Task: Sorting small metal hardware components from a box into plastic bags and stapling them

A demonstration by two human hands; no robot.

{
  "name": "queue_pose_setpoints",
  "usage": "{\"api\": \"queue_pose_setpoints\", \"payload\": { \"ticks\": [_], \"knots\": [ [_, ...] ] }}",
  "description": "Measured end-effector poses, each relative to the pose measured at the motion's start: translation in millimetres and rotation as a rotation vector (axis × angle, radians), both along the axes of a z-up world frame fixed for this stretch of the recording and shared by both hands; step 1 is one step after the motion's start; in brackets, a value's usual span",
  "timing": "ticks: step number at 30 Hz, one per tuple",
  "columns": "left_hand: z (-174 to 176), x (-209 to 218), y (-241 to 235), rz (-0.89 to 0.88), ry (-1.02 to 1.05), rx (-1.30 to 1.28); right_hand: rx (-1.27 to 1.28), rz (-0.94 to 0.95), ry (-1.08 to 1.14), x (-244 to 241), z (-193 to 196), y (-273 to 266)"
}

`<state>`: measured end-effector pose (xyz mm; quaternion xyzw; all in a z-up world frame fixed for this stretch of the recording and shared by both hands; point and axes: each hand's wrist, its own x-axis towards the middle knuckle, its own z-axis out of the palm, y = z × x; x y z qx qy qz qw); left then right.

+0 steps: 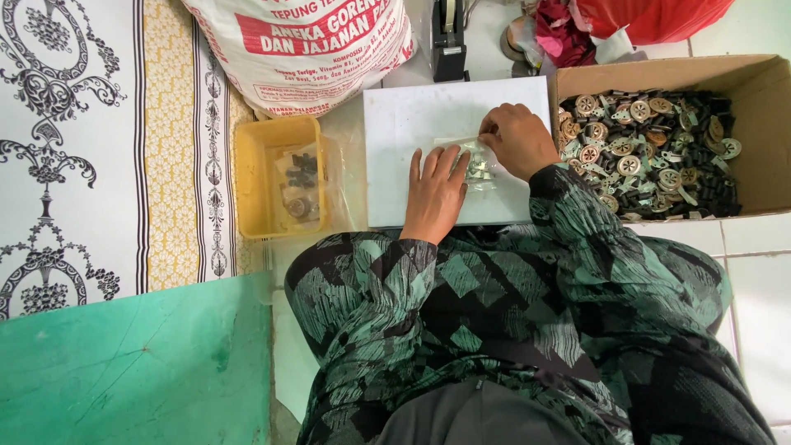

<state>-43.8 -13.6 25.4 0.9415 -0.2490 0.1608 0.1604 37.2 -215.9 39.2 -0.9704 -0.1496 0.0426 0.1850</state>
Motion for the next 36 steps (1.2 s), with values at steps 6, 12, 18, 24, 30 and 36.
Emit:
{"api": "queue_pose_setpoints", "payload": {
  "ticks": [6,12,18,24,30,36],
  "knots": [
    [-10.3,6.1,-9.2,-0.006,0.053,-0.072,0.028,-0.006,0.074,4.4,26.0,5.4],
    [-10.1,11.5,-15.3,-0.015,0.128,-0.11,0.169,-0.105,0.012,56.5,10.2,-19.3],
    [12.0,14.6,-14.5,0.054,0.092,-0.024,0.247,-0.269,0.056,125.3,-7.9,-3.6],
    [22.8,16.5,-14.1,0.072,0.144,-0.011,0.212,-0.338,0.205,173.9,-40.7,18.5],
    [25.9,18.9,-14.7,0.102,0.155,0.023,0.222,-0.36,0.28,203.7,-75.2,24.3],
    [24.1,19.9,-15.8,0.123,0.15,0.036,0.334,-0.47,0.38,205.3,-62.2,34.4]
  ]
}}
